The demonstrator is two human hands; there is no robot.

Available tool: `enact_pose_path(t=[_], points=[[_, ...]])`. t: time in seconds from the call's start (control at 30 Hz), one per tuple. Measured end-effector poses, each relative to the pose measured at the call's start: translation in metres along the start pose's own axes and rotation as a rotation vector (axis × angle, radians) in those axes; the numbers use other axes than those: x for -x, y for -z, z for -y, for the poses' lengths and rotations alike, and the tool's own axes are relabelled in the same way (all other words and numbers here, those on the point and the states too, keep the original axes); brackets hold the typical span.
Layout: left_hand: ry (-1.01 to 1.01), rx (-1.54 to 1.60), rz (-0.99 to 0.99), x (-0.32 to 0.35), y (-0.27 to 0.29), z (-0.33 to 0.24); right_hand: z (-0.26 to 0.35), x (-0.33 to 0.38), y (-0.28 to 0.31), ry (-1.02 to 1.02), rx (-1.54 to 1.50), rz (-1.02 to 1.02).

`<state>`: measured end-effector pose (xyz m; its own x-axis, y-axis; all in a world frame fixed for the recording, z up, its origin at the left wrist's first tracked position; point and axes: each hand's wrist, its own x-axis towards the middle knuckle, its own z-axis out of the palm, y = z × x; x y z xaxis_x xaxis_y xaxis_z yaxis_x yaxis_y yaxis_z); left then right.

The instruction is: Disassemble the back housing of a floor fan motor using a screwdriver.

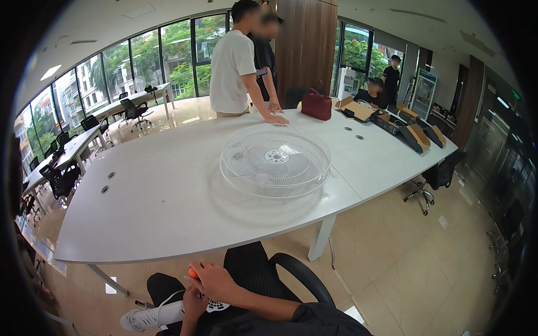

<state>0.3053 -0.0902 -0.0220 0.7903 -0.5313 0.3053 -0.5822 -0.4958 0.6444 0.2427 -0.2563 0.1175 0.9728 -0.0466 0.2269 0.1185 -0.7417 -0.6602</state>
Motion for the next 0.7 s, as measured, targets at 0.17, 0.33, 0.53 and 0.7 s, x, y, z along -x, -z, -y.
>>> enact_pose_path(t=[0.17, 0.33, 0.53, 0.7], points=[[-0.063, 0.046, -0.001, -0.010, -0.006, -0.009, -0.019, 0.002, 0.002, 0.101, -0.119, -0.167], [0.009, 0.024, -0.006, -0.002, 0.008, 0.001, -0.005, -0.006, -0.008, 0.108, -0.077, -0.085], [-0.020, 0.114, -0.077, 0.007, -0.004, 0.008, 0.010, -0.007, 0.014, 0.236, -0.158, -0.139], [-0.042, 0.148, 0.065, 0.007, 0.000, 0.003, -0.002, 0.005, 0.005, 0.063, 0.043, -0.112]])
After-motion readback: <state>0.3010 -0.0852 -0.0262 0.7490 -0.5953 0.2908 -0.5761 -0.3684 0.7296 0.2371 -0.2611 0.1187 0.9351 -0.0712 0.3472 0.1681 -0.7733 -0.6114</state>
